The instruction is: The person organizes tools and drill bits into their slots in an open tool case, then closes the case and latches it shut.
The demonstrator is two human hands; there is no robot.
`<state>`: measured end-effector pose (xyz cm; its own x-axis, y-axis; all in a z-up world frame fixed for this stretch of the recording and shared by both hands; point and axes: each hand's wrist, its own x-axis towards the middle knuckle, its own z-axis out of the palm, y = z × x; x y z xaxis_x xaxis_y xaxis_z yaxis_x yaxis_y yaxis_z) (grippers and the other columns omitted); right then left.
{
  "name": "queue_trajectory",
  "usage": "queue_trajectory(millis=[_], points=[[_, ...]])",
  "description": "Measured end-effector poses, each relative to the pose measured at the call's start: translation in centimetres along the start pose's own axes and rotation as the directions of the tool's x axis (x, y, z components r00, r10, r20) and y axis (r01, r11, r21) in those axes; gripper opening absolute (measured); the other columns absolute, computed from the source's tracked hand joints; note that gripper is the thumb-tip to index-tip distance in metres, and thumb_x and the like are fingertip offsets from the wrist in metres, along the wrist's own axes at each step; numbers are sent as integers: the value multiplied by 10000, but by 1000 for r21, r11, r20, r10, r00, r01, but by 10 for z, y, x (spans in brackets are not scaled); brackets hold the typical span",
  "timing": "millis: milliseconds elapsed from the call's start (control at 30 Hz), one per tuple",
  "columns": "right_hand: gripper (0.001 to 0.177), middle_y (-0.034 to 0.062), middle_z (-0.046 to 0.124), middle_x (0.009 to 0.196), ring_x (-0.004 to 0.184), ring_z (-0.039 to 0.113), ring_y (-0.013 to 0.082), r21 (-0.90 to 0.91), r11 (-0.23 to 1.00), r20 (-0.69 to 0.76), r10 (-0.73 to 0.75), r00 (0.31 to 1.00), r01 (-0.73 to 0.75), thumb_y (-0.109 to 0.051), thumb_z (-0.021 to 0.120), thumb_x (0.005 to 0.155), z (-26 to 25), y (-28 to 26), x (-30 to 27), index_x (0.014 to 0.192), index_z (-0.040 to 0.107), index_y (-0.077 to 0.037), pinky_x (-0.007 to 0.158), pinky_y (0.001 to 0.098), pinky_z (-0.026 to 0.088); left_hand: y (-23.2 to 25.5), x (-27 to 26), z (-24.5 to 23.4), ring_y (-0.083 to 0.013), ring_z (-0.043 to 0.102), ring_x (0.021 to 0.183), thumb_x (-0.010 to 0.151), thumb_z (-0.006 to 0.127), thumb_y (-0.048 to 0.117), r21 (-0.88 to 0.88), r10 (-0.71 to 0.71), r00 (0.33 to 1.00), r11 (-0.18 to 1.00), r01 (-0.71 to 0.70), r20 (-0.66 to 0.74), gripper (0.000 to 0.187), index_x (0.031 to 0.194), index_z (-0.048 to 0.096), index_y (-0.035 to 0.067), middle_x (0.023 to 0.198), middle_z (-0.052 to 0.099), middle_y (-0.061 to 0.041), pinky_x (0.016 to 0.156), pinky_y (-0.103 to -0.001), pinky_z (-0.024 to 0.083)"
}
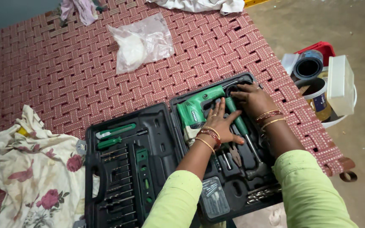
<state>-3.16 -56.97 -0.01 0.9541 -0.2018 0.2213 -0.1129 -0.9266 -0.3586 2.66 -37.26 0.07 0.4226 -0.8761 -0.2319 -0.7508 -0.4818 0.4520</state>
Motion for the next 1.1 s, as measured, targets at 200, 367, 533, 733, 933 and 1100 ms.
queue_trajectory(millis=[200, 367, 533, 733, 933, 1100], points=[[449, 75, 672, 1351, 1176, 658, 327, 60, 998, 40, 26, 999, -28, -150, 787, 772, -6, 2, 7, 1205, 771, -267, 1002, 409, 537, -2, -1, 0, -437, -58, 1577, 562, 803, 755, -25, 7, 1000, 1000, -7, -1, 1166, 1575, 380, 363, 1686, -110, -291, 1251, -562, 55], [567, 66, 612, 1446, 1245, 620, 321, 52, 994, 113, 90, 990, -96, -148, 821, 737, -17, -2, 6, 1277, 735, -298, 1037, 416, 511, -5, 1, 0, -398, -33, 1553, 466, 859, 805, -48, 8, 999, 999, -10, -53, 1513, 1588, 212, 24, 1662, -79, -274, 1223, -513, 59], [729, 93, 541, 1502, 1306, 567, 340, 159, 980, 178, 93, 980, -122, -233, 902, 658, -22, 4, 8, 1348, 670, -278, 1074, 449, 467, -2, -4, -4, -404, 95, 1563, 394, 947, 680, -152, -88, 989, 986, 69, -122, 1505, 1531, 311, -72, 1696, 78, -255, 1262, -448, 176], [820, 84, 497, 1559, 1358, 526, 353, 155, 984, 180, 64, 982, -92, -261, 918, 586, -13, 12, 3, 1366, 664, -255, 1123, 452, 423, -3, -6, -4, -394, 209, 1556, 366, 932, 668, -185, -91, 985, 981, 63, -145, 1425, 1488, 433, -55, 1645, 283, -188, 1242, -440, 240], [844, 77, 452, 1594, 1402, 487, 341, 169, 982, 216, 48, 975, -86, -323, 933, 590, -12, 16, 5, 1383, 644, -276, 1157, 437, 390, -10, 5, 3, -408, 195, 1546, 375, 911, 730, -56, -55, 991, 997, 48, -121, 1435, 1469, 449, -75, 1613, 336, -208, 1257, -439, 219], [935, 91, 421, 1593, 1397, 471, 351, 141, 989, 224, 16, 975, -49, -317, 957, 531, -20, 9, 4, 1403, 623, -269, 1126, 434, 399, -14, 7, 7, -408, 182, 1546, 381, 904, 749, -45, -39, 993, 998, 35, -114, 1453, 1472, 424, -82, 1609, 335, -219, 1246, -455, 208]])
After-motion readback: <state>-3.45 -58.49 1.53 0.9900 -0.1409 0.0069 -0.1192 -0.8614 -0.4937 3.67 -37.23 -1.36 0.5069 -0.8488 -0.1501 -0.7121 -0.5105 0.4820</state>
